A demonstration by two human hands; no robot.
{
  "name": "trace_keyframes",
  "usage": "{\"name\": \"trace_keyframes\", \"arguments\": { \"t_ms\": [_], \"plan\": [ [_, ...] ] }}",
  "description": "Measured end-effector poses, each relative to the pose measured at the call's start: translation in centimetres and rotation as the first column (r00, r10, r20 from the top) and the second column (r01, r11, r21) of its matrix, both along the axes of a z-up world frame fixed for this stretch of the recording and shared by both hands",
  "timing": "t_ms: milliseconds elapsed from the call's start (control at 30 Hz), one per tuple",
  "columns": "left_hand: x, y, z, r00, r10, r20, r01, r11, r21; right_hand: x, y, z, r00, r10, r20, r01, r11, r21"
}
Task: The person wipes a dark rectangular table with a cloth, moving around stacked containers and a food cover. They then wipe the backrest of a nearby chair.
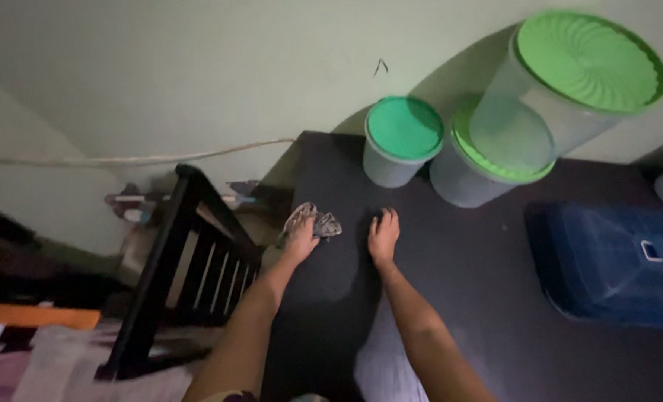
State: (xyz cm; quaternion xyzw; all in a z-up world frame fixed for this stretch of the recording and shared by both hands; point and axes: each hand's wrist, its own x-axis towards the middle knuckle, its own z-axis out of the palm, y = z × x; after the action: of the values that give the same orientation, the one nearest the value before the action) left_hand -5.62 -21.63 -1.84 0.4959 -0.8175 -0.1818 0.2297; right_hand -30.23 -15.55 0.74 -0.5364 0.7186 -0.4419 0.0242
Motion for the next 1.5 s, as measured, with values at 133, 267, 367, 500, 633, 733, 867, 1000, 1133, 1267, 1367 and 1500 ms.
{"name": "trace_keyframes", "arguments": {
  "t_ms": [133, 267, 367, 500, 633, 733, 867, 1000, 1133, 1267, 1367, 1500],
  "plan": [
    [-1.8, -5.5, -0.5, 0.999, 0.008, -0.032, -0.009, 1.0, -0.022, 0.5, 0.0, -1.8, 0.999, -0.007, -0.035, 0.009, 0.999, 0.038],
    [-4.4, -11.6, -0.5, 0.998, 0.059, 0.02, -0.06, 0.998, 0.012, 1.3, 0.6, -1.9, 0.992, -0.008, -0.128, 0.022, 0.994, 0.106],
    [-5.7, -15.8, -0.4, 0.99, 0.129, 0.053, -0.134, 0.985, 0.109, 1.3, 0.6, -1.9, 0.977, -0.011, -0.211, 0.046, 0.986, 0.163],
    [-6.9, -20.7, -0.4, 0.99, 0.139, 0.041, -0.14, 0.989, 0.045, 1.5, 0.9, -1.1, 0.985, -0.019, -0.174, 0.054, 0.978, 0.201],
    [-7.8, -24.2, -0.6, 0.97, 0.241, 0.023, -0.242, 0.967, 0.076, 1.8, 1.3, -0.2, 0.987, -0.024, -0.162, 0.056, 0.979, 0.197],
    [-9.0, -25.4, -0.9, 0.915, 0.401, -0.038, -0.401, 0.916, 0.013, 2.0, 1.8, 0.2, 0.986, -0.021, -0.163, 0.048, 0.985, 0.168],
    [-9.9, -26.6, -0.7, 0.83, 0.553, -0.071, -0.542, 0.831, 0.127, 2.1, 1.6, 0.5, 0.989, -0.039, -0.14, 0.073, 0.967, 0.245],
    [-9.7, -27.0, -0.2, 0.826, 0.553, -0.112, -0.53, 0.828, 0.184, 2.1, 1.6, 0.3, 0.977, -0.045, -0.206, 0.093, 0.969, 0.23],
    [-8.6, -26.8, 0.1, 0.826, 0.536, -0.175, -0.487, 0.834, 0.259, 2.0, 1.5, 0.5, 0.975, -0.038, -0.217, 0.098, 0.956, 0.277],
    [-6.7, -24.9, 0.1, 0.859, 0.476, -0.188, -0.427, 0.869, 0.25, 2.2, 1.2, 0.6, 0.982, -0.053, -0.179, 0.108, 0.943, 0.315],
    [-5.7, -21.9, -0.1, 0.854, 0.482, -0.197, -0.425, 0.864, 0.271, 1.7, 0.9, -0.3, 0.961, -0.039, -0.275, 0.12, 0.952, 0.282],
    [-4.2, -16.4, 0.5, 0.848, 0.471, -0.242, -0.387, 0.863, 0.324, 1.4, 0.6, -1.5, 0.961, -0.06, -0.269, 0.126, 0.964, 0.234]
  ]
}}
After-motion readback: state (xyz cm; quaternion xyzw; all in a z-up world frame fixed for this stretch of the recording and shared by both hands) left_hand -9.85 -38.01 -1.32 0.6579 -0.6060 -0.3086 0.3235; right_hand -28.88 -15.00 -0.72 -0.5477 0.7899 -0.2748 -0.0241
